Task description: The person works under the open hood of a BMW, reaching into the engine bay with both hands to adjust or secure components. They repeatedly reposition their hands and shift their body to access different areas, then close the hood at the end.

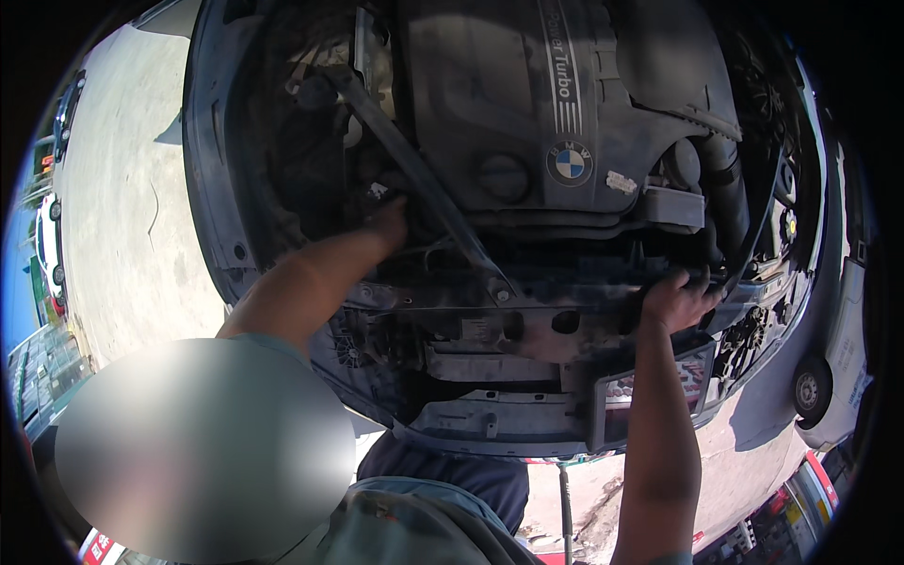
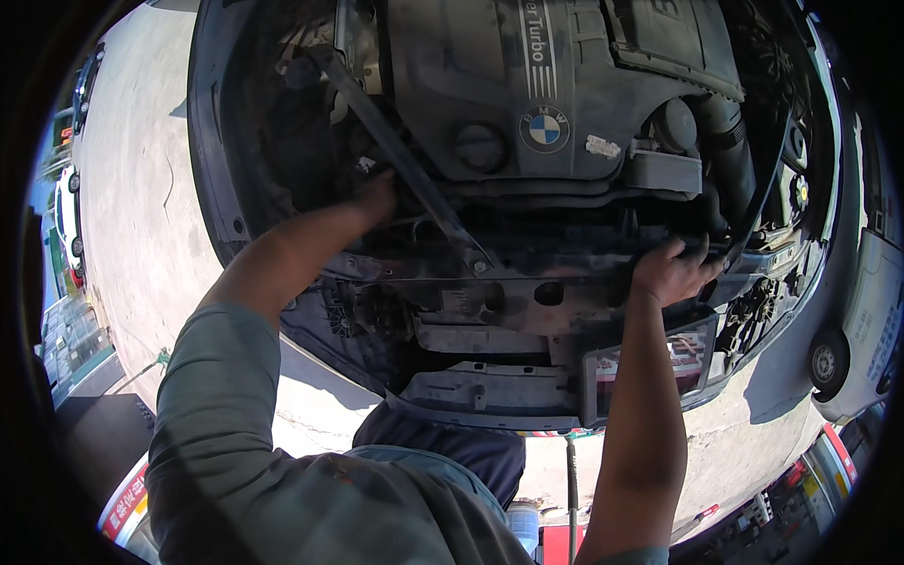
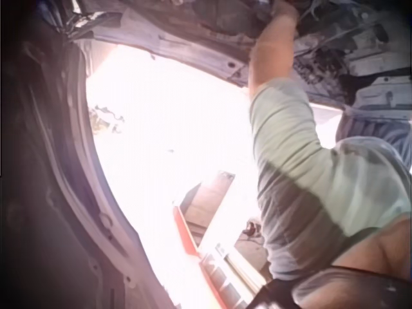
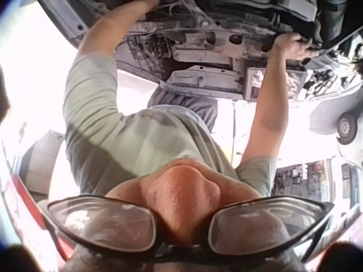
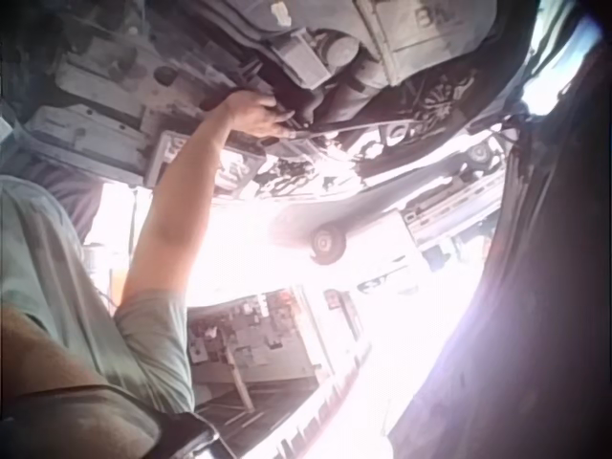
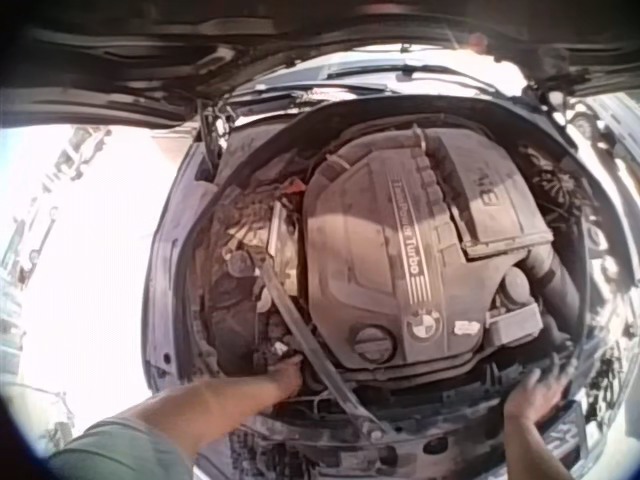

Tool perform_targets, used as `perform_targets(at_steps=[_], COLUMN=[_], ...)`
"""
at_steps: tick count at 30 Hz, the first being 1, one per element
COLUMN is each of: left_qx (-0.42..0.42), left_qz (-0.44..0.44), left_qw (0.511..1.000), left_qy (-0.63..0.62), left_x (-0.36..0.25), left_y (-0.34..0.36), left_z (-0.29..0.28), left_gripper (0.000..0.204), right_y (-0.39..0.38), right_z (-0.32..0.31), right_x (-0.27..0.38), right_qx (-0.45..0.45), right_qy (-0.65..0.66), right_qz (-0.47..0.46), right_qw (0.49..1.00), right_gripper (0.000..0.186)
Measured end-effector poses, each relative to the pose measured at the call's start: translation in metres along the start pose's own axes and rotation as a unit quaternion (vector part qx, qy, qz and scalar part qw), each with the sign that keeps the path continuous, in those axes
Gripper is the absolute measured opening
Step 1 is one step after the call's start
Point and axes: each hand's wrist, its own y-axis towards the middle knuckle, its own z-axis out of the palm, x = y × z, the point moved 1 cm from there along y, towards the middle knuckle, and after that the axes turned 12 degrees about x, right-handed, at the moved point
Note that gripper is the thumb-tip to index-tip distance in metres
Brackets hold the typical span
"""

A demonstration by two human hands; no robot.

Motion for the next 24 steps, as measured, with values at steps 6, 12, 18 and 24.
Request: perform_targets(at_steps=[6,12,18,24], left_qx=[-0.059,-0.038,-0.004,-0.021], left_qz=[-0.102,-0.056,-0.082,-0.057], left_qw=[0.99,0.991,0.989,0.993], left_qy=[-0.072,-0.115,-0.123,-0.099], left_x=[0.02,-0.004,0.012,0.012], left_y=[0.038,0.065,0.032,0.023], left_z=[0.143,0.089,0.105,0.083], left_gripper=[0.034,0.034,0.035,0.035], right_y=[-0.007,0.0,-0.006,-0.005], right_z=[0.017,0.007,0.017,0.013], right_x=[0.019,-0.001,0.014,0.013], right_qx=[0.034,0.001,0.015,0.014], right_qy=[0.037,-0.008,0.018,0.009], right_qz=[-0.012,-0.014,-0.028,-0.025], right_qw=[0.999,1.0,0.999,1.0], right_gripper=[0.061,0.06,0.059,0.059])
